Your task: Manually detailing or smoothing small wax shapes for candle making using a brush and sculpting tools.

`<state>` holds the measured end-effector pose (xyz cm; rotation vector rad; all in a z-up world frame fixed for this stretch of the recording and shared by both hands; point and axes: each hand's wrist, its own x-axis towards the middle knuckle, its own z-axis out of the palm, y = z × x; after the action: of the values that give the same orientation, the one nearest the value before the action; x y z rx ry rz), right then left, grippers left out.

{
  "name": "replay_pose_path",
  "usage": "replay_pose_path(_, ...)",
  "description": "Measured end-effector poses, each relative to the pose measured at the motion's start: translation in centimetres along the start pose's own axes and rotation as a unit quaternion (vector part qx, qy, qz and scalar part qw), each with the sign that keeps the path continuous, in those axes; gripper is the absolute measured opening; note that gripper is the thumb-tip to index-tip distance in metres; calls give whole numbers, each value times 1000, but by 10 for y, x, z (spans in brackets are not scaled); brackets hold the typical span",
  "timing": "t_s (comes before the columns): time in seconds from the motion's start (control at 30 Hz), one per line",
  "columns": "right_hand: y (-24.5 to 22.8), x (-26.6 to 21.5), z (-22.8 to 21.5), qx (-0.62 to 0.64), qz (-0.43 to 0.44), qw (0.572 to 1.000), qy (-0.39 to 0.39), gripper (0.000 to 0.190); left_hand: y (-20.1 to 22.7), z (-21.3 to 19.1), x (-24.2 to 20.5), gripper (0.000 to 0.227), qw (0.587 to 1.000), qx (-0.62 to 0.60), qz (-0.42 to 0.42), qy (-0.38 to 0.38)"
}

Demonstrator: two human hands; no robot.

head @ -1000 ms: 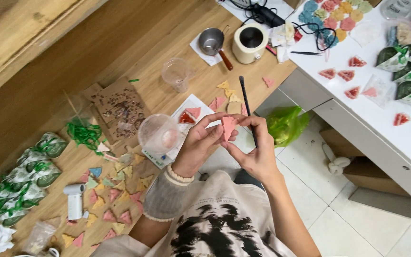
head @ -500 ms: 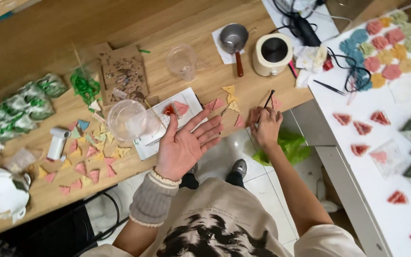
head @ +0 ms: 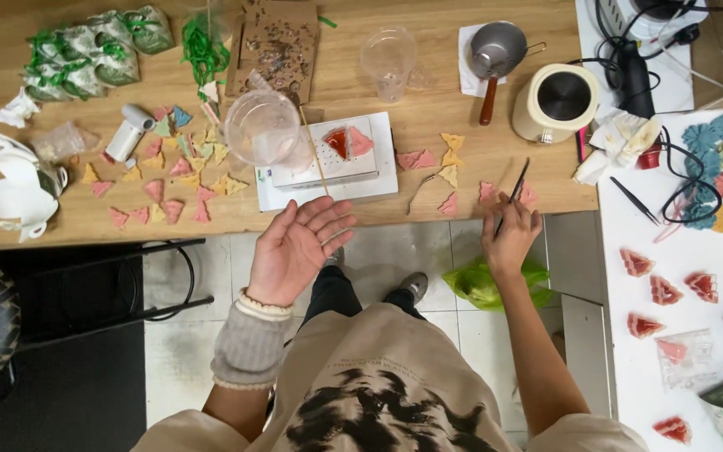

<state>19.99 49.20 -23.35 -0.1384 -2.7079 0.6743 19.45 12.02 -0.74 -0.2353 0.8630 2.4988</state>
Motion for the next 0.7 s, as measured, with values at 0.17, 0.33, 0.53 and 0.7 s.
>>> replay_pose_path(0.17,-37,-17,-22,77,-3,997,19,17,26,-42,-36,35,995,7,100,-18)
replay_pose_path(0.33,-80,-7,-52,142,-8,990,6,20,59,-91,-77,30,977,18,201,75)
replay_pose_path(0.53,-86,-2,-71,176,-12,984,23,15,75,-163,-105,21,933,81,220,274)
replay_pose_path(0.7,-100,3,-88,223,-52,972,54,14,98,-217,-113,19,892,201,168,368)
